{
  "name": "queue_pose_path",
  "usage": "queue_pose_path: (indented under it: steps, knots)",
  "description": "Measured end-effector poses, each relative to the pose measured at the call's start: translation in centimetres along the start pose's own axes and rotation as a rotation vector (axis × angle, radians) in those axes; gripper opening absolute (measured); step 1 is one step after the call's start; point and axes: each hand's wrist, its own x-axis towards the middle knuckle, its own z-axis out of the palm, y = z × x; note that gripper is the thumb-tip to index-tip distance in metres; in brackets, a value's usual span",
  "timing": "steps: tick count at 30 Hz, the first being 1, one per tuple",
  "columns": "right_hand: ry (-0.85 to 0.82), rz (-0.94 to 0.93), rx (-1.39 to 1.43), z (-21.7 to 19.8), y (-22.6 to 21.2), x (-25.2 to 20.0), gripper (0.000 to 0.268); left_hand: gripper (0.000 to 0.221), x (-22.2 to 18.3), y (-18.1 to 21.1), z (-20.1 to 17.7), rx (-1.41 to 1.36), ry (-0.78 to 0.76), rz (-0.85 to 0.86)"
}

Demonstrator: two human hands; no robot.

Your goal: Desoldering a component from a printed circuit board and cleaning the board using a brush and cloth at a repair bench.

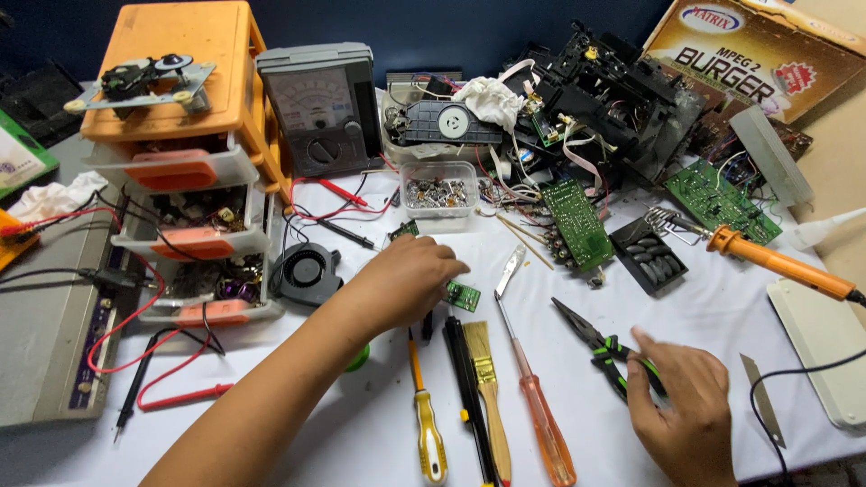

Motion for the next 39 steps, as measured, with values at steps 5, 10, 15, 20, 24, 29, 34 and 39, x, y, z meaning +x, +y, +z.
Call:
queue_pose_path:
  steps: [5,10,15,20,24,29,34,39]
  knots:
    - [-0.025,0.050,0.059,0.5,-0.1,-0.1,0.022,0.018,1.5,-0.1,0.4,0.043,-0.113,0.024]
    - [-0.064,-0.004,0.055,0.6,-1.6,1.1,0.029,0.021,2.3,-0.1,0.4,0.053,-0.178,0.029]
    - [-0.309,0.114,0.173,1.8,-3.9,1.0,0.036,0.021,2.6,-0.2,0.2,-0.014,-0.206,0.015]
    - [-0.640,0.236,-0.025,3.6,-3.9,-1.3,0.060,0.018,2.6,-0.4,-1.2,-0.229,-0.212,-0.100]
    - [-0.603,0.272,0.151,3.3,-4.3,-1.1,0.051,0.029,1.3,-0.7,-3.3,-0.465,-0.185,-0.218]
    - [-0.346,0.333,0.260,1.1,-4.9,1.1,0.045,0.021,-1.0,-1.1,-4.2,-0.594,0.027,-0.214]
    - [-0.258,0.506,0.202,-0.5,-4.1,2.8,0.047,0.024,-2.7,-0.6,-5.1,-0.643,0.116,-0.354]
    - [-0.222,0.419,0.173,-1.4,-3.6,4.4,0.042,0.019,-4.1,0.1,-5.6,-0.696,0.268,-0.494]
